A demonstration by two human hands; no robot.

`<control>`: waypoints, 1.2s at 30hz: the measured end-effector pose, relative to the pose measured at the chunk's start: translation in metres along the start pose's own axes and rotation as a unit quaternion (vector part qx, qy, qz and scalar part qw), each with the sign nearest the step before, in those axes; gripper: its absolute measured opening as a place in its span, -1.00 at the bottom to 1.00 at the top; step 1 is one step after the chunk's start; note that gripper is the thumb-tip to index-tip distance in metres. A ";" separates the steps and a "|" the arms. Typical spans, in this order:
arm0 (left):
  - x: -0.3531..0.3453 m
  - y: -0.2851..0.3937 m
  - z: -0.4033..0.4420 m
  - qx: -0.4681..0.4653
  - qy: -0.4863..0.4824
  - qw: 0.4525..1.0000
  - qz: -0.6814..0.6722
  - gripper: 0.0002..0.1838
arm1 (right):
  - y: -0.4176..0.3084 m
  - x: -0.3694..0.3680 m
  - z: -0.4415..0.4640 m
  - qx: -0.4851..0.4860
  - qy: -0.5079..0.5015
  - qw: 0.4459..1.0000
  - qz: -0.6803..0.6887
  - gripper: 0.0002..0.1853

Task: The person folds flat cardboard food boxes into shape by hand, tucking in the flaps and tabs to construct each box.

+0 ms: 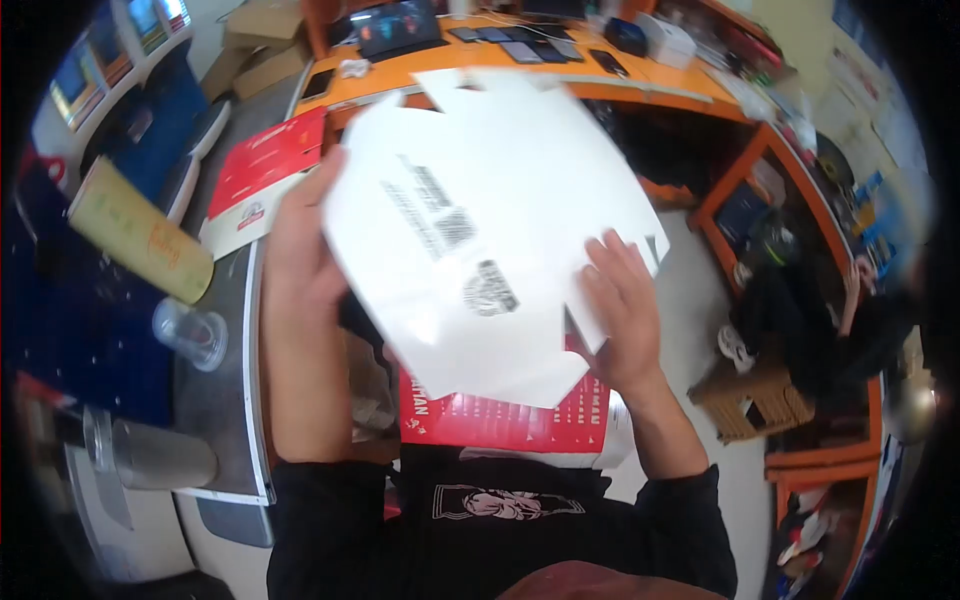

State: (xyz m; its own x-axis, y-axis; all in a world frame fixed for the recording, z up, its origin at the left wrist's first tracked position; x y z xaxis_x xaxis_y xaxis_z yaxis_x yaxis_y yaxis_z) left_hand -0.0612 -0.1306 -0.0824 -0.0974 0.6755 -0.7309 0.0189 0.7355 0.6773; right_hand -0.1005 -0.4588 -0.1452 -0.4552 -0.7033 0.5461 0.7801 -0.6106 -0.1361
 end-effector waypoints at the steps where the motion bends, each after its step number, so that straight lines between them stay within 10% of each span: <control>1: -0.002 -0.011 0.000 -0.020 0.006 0.999 -0.042 -0.45 | 0.005 0.000 0.000 0.014 0.038 0.999 0.025 -0.42; 4: -0.004 -0.042 0.008 -0.044 -0.155 0.974 -0.159 -0.31 | 0.024 0.007 0.001 0.010 0.100 0.995 0.004 -0.60; 8: 0.016 -0.111 0.039 -0.288 -0.060 0.939 0.179 -0.19 | 0.031 0.007 -0.007 -0.127 0.225 0.951 0.168 -0.70; 10: 0.005 -0.121 0.043 -0.443 -0.061 0.807 0.385 -0.07 | 0.023 0.017 -0.010 -0.246 0.243 0.909 0.232 -0.71; 19: -0.067 -0.134 0.032 -0.280 -0.192 0.931 0.137 -0.07 | 0.059 0.016 0.014 -0.340 0.389 0.817 0.256 -0.51; 24: -0.079 -0.138 0.010 -0.402 -0.123 0.832 0.362 -0.16 | 0.076 0.014 0.007 -0.389 0.334 0.835 0.201 -0.31; 29: -0.087 -0.148 0.006 -0.475 -0.108 0.801 0.347 0.06 | 0.085 0.011 -0.009 -0.352 0.243 0.616 0.662 -0.35; 34: -0.076 -0.141 0.020 -0.466 -0.043 0.737 0.488 0.09 | 0.068 0.007 0.009 -0.408 0.244 0.690 0.546 -0.48; 36: -0.074 -0.138 0.022 -0.407 -0.073 0.806 0.424 -0.10 | 0.066 0.008 0.007 -0.381 0.243 0.719 0.528 -0.51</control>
State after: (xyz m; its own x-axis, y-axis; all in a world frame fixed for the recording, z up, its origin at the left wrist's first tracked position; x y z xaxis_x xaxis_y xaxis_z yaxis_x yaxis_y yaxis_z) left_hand -0.0347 -0.2807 -0.1235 -0.2735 0.9599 0.0612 -0.6468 -0.2307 0.7269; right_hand -0.0498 -0.5018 -0.1439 -0.0221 -0.8522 -0.5228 0.4246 0.4654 -0.7766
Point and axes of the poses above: each hand's wrist, its own z-axis towards the middle knuckle, its own x-axis out of the back of the hand, y = z × x, the point moved 1 cm from there along z, towards the middle knuckle, and after that the axes turned 9 degrees about y, right-handed, at the moved point
